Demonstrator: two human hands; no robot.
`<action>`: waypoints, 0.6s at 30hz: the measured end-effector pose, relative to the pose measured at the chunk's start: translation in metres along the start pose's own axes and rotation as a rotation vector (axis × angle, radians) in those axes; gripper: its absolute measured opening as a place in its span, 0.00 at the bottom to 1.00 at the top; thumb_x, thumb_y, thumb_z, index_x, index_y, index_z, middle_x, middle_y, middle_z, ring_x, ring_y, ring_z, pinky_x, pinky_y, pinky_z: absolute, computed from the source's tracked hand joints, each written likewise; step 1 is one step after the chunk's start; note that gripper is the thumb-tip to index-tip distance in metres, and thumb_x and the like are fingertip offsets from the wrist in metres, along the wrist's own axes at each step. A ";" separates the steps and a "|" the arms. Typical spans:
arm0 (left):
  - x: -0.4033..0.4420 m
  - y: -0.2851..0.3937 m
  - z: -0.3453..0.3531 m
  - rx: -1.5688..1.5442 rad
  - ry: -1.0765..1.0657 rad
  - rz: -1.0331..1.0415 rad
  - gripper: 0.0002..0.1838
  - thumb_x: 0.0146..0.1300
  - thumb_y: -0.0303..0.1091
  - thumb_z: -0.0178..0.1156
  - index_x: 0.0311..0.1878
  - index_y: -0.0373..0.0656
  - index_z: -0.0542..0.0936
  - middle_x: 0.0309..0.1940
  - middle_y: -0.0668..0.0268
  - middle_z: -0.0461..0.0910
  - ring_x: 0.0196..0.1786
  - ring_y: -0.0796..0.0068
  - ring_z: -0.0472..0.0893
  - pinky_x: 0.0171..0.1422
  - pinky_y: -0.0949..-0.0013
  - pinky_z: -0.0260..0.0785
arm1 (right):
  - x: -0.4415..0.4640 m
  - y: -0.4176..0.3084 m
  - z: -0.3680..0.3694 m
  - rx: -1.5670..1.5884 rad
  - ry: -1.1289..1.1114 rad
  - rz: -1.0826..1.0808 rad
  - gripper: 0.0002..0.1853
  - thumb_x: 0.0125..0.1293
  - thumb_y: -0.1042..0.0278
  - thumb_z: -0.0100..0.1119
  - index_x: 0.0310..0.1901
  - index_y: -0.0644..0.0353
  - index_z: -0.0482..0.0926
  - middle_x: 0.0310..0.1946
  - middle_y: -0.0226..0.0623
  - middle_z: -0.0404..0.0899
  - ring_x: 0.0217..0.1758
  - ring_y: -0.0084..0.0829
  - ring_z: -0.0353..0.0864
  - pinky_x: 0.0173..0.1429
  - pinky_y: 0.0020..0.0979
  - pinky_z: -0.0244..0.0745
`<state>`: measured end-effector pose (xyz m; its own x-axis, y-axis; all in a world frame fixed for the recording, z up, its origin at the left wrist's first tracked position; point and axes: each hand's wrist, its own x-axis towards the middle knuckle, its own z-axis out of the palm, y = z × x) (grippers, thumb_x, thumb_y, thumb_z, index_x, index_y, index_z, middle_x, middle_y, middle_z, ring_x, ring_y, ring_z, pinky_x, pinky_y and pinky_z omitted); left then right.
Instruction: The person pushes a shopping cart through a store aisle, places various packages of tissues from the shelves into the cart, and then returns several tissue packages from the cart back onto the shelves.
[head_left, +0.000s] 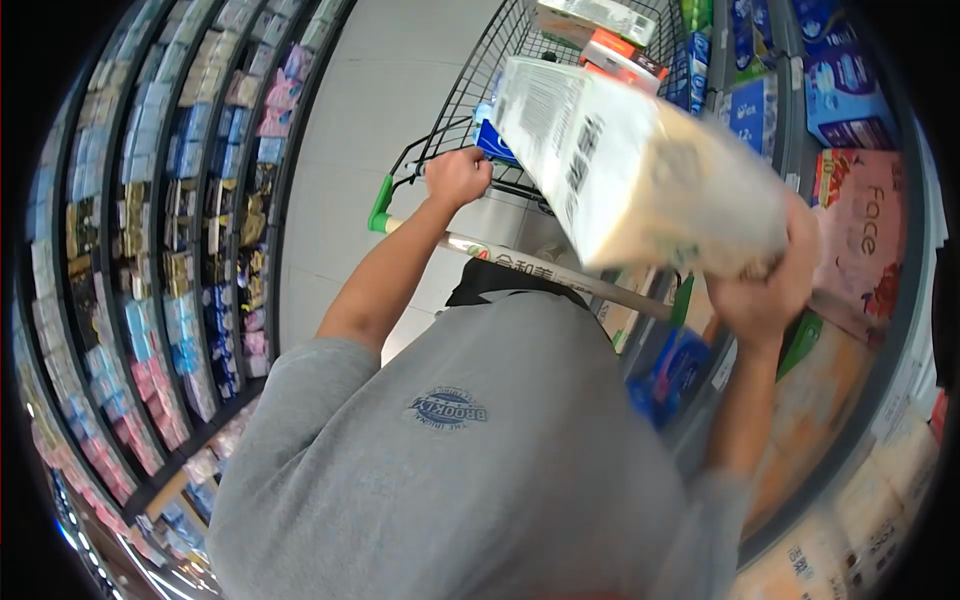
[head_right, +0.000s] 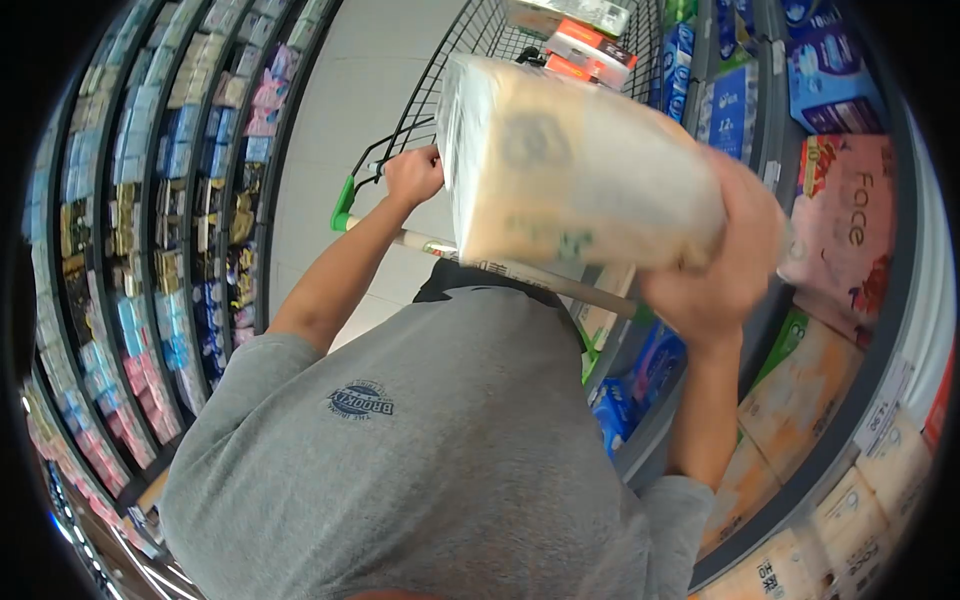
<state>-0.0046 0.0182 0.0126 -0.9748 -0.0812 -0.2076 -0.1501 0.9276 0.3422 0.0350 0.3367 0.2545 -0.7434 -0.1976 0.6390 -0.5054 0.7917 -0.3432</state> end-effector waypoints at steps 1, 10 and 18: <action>0.000 0.001 -0.002 0.003 -0.026 0.001 0.14 0.52 0.44 0.51 0.32 0.52 0.84 0.27 0.58 0.83 0.34 0.55 0.82 0.40 0.52 0.73 | 0.008 0.006 0.013 0.037 -0.013 -0.027 0.33 0.37 0.69 0.74 0.50 0.67 0.75 0.43 0.45 0.79 0.46 0.44 0.78 0.54 0.39 0.68; 0.001 0.004 -0.009 0.053 -0.131 0.024 0.15 0.54 0.42 0.47 0.31 0.52 0.84 0.29 0.58 0.83 0.36 0.57 0.82 0.42 0.55 0.74 | 0.111 0.064 0.094 -0.011 -0.272 -0.202 0.36 0.40 0.61 0.79 0.53 0.63 0.74 0.46 0.43 0.81 0.48 0.39 0.81 0.54 0.33 0.74; 0.000 -0.001 -0.007 0.020 -0.133 0.103 0.13 0.52 0.40 0.48 0.29 0.51 0.83 0.25 0.59 0.82 0.32 0.57 0.81 0.37 0.53 0.72 | 0.202 0.142 0.188 -0.252 -0.139 -0.146 0.37 0.45 0.43 0.72 0.53 0.60 0.75 0.45 0.43 0.82 0.50 0.42 0.80 0.53 0.38 0.73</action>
<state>-0.0052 0.0146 0.0182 -0.9542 0.0627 -0.2924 -0.0458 0.9356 0.3501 -0.2695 0.2999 0.2055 -0.7323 -0.3828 0.5632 -0.4997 0.8640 -0.0625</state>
